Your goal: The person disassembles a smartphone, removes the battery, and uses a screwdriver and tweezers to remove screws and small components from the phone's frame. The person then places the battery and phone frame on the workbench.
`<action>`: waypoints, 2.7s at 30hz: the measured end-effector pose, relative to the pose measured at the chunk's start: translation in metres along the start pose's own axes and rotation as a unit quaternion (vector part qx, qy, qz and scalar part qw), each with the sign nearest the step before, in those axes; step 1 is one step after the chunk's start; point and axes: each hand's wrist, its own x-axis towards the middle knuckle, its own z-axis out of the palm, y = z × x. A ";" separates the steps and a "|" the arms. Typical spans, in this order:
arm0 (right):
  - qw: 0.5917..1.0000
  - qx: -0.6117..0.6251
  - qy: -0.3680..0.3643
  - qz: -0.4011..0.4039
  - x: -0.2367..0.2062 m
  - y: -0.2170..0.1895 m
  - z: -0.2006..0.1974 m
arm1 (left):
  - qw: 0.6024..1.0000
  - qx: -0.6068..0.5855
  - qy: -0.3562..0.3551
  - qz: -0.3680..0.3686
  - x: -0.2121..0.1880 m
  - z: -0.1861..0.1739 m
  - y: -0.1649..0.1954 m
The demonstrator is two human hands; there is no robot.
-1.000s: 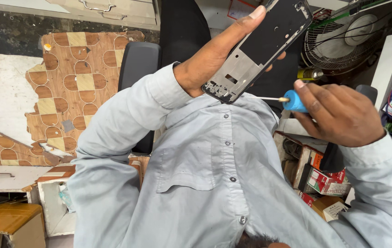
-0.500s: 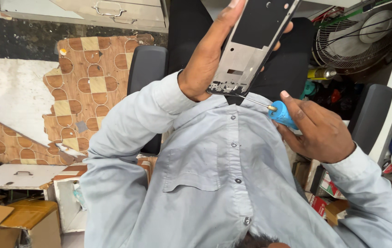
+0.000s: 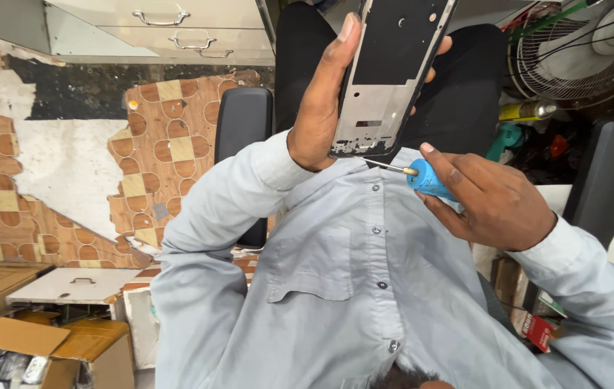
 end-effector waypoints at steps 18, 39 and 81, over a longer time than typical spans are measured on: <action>0.999 0.014 0.030 0.034 -0.007 0.007 -0.002 | 0.998 -0.017 0.020 0.051 -0.007 0.001 0.011; 0.994 0.102 0.031 0.028 0.010 -0.022 0.011 | 0.984 -0.039 0.057 0.167 -0.013 0.007 -0.001; 0.940 0.321 0.099 0.062 0.039 -0.053 0.042 | 0.929 -0.066 0.025 0.364 -0.015 0.015 -0.011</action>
